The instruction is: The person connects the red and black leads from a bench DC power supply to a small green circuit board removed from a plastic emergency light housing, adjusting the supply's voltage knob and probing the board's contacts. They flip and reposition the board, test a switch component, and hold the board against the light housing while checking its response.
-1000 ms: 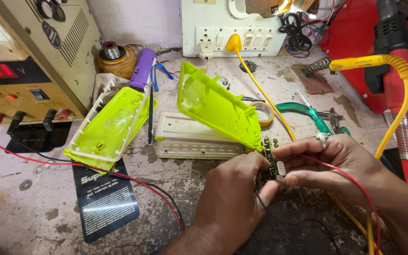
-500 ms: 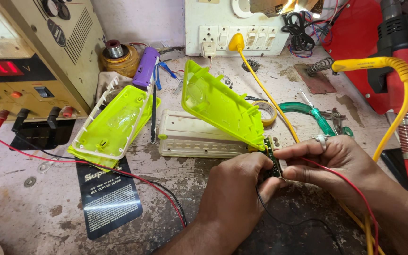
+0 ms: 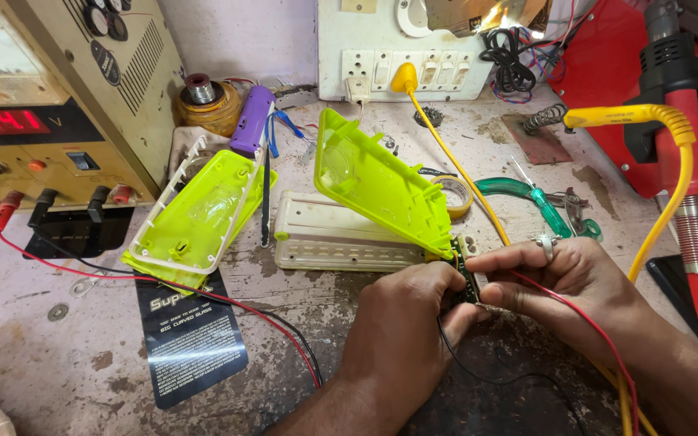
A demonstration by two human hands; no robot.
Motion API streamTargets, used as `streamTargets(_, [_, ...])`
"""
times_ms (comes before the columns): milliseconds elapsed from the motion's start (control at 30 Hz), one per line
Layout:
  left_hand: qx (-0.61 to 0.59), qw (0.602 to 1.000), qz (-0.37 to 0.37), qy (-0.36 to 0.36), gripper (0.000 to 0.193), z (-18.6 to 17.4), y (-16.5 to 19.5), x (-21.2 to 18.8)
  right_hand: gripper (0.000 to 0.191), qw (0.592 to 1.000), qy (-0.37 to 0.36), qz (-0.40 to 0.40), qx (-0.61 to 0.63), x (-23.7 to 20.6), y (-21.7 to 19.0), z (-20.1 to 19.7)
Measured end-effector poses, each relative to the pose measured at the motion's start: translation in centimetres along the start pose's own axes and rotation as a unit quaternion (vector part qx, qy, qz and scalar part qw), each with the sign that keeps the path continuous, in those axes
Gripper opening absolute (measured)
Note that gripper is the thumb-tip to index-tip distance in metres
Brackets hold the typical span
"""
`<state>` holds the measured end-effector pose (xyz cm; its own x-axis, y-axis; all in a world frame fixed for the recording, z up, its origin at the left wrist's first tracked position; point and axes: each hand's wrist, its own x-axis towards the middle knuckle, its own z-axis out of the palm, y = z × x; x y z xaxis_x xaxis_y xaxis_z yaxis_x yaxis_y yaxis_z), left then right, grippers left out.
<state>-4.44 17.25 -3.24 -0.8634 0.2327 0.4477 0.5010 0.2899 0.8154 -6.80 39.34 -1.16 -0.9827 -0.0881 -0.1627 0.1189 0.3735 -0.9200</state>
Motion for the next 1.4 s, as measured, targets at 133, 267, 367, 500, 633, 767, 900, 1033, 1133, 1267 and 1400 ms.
streamTargets(133, [-0.002,1.0,-0.014,-0.008,0.025,0.0,0.1,0.0,0.032,1.0,-0.008,0.008,0.029,0.0,-0.1,-0.1])
streamTargets(267, [0.004,1.0,-0.005,-0.002,0.026,0.0,0.0,0.0,0.032,0.999,0.0,0.017,0.029,-0.1,0.0,-0.1])
streamTargets(367, [0.006,1.0,-0.007,0.0,0.026,0.0,0.0,0.0,0.032,1.0,-0.001,-0.002,0.006,-0.1,0.0,-0.1])
streamTargets(500, [0.013,1.0,-0.01,0.008,0.026,0.0,0.0,0.1,0.033,1.0,0.002,-0.03,0.0,-0.2,0.2,0.1])
streamTargets(633, [0.023,1.0,-0.014,0.002,0.026,-0.1,0.1,0.1,0.035,1.0,0.002,-0.001,-0.004,-0.1,0.1,-0.1])
streamTargets(767, [0.017,1.0,-0.015,-0.004,0.024,-0.2,0.2,0.2,0.035,1.0,-0.005,0.009,-0.003,0.0,-0.1,-0.3])
streamTargets(900, [0.02,1.0,-0.015,0.002,0.026,-0.2,0.3,0.1,0.032,1.0,-0.002,0.008,0.001,0.1,-0.1,-0.1])
streamTargets(1033, [0.014,1.0,-0.008,0.002,0.024,-0.2,0.2,0.0,0.022,0.999,-0.003,-0.005,0.046,0.0,0.0,-0.3])
streamTargets(1133, [0.018,1.0,-0.007,0.001,0.024,-0.2,0.2,0.1,0.018,0.999,0.006,0.005,0.048,0.1,0.2,-0.4])
streamTargets(1267, [0.014,1.0,-0.01,0.0,0.024,-0.2,0.2,0.1,0.023,0.996,-0.019,-0.036,0.081,0.5,0.8,-0.8])
streamTargets(1400, [0.016,1.0,0.003,0.005,0.025,-0.3,0.3,0.1,0.029,0.997,-0.024,-0.051,0.057,0.6,1.4,-1.2])
